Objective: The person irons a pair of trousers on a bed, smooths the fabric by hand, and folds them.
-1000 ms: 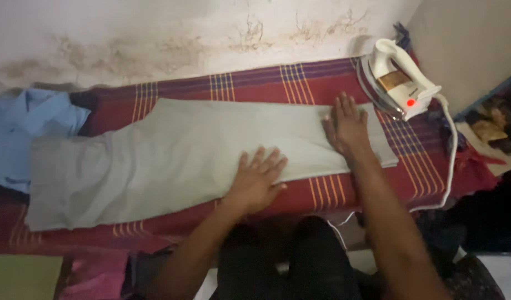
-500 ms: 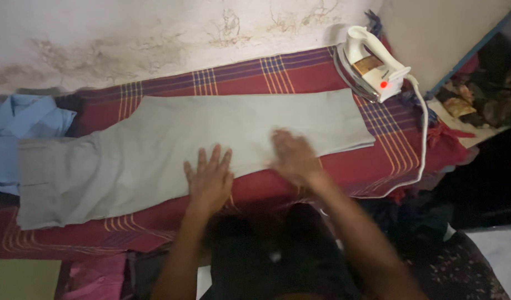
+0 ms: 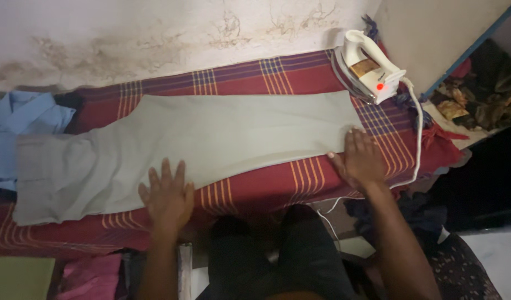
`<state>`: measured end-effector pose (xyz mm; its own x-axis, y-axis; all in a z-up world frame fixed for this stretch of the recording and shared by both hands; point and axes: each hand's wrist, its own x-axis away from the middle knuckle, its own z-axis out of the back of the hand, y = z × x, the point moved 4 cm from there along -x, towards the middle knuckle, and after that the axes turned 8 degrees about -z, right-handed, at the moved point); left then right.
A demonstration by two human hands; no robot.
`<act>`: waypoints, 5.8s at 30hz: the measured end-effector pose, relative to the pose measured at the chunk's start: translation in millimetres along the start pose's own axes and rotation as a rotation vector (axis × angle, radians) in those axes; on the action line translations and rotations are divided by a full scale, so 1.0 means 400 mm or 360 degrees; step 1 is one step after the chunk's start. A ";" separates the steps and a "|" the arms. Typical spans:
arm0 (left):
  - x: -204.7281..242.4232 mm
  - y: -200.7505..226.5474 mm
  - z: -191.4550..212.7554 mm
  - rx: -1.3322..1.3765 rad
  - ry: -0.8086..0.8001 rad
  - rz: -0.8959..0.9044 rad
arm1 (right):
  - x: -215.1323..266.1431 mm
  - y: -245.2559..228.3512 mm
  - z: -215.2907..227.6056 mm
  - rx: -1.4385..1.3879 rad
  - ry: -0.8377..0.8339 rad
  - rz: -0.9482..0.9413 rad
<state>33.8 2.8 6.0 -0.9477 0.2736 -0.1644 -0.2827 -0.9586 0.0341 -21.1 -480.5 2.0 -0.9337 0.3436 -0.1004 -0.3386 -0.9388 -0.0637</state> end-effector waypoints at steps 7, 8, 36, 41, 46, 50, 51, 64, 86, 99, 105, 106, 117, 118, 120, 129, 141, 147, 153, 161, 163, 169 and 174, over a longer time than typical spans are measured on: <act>-0.063 -0.033 0.079 0.0162 -0.0164 0.0150 | 0.023 0.031 0.044 0.0248 -0.0331 -0.0222; -0.095 -0.015 0.100 0.0153 -0.0153 0.0165 | 0.019 0.039 0.075 0.0270 -0.0250 -0.0201; -0.505 0.604 -0.099 0.0498 -0.0230 -0.0970 | -0.854 0.263 0.054 -0.0048 0.0116 -0.0245; -0.500 0.600 -0.030 0.0451 -0.0384 -0.0929 | -0.687 0.256 0.112 -0.0373 0.0282 -0.0334; -0.496 0.604 -0.030 0.0444 -0.0385 -0.0902 | -0.475 0.193 0.280 -0.0380 0.0492 -0.0433; -0.502 0.607 -0.048 0.0409 -0.0334 -0.0923 | -0.340 0.139 0.413 -0.0320 0.0613 -0.0403; -0.501 0.607 -0.052 0.0427 -0.0290 -0.0928 | -0.313 0.122 0.441 -0.0277 0.0690 -0.0300; -0.450 0.579 -0.046 0.0281 -0.0426 -0.0939 | -0.242 -0.084 0.300 -0.0216 -0.0169 -0.0343; -0.207 0.244 0.011 0.0233 -0.0389 -0.0513 | -0.322 -0.057 0.190 -0.0318 -0.0259 0.0308; -0.224 0.004 0.043 0.0181 -0.0351 0.0014 | -0.296 -0.142 0.228 -0.0358 -0.0309 0.0084; -0.334 -0.013 0.067 0.0204 -0.0748 0.0204 | -0.325 -0.179 0.209 -0.0045 -0.0387 0.0207; -0.355 -0.019 0.066 0.0212 -0.0805 0.0233 | -0.331 -0.192 0.218 -0.0048 -0.0284 0.0280; -0.503 -0.092 -0.008 0.0199 -0.0482 0.0154 | -0.349 -0.330 0.226 -0.0194 -0.0347 0.0237; -0.513 -0.100 -0.014 0.0189 -0.0493 0.0135 | -0.348 -0.332 0.225 -0.0182 -0.0348 0.0276; -0.530 -0.116 -0.024 0.0196 -0.0443 0.0080 | -0.337 -0.346 0.220 -0.0163 -0.0349 0.0366; -0.562 -0.156 -0.067 0.0232 -0.0239 0.0062 | -0.365 -0.488 0.241 -0.0349 -0.0094 0.0228; -0.569 -0.181 -0.066 0.0246 0.0037 0.0156 | -0.415 -0.615 0.199 -0.0175 -0.0253 0.0521; -0.588 -0.212 -0.076 0.0169 -0.0005 0.0322 | -0.419 -0.707 0.205 -0.0396 -0.0047 0.0515; -0.594 -0.273 -0.101 0.0189 -0.0136 -0.0098 | -0.415 -0.769 0.213 -0.0216 -0.0414 0.0681; -0.563 -0.354 -0.082 0.0178 -0.0171 0.0082 | -0.453 -0.862 0.204 -0.0309 -0.0185 0.0580; -0.566 -0.371 -0.071 0.0236 -0.0152 0.0120 | -0.457 -0.879 0.202 -0.0275 -0.0269 0.0653; -0.580 -0.397 -0.093 0.0272 -0.0129 0.0087 | -0.457 -0.916 0.188 -0.0301 -0.0330 0.0959; -0.594 -0.413 -0.116 0.0314 -0.0013 0.0136 | -0.473 -0.981 0.162 -0.0383 -0.0002 0.0720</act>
<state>312.5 92.4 -6.3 -0.9703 0.1937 -0.1447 -0.2243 -0.9445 0.2402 280.9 -178.8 110.4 -0.9808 -0.0959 -0.1697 0.1357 -0.9610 -0.2409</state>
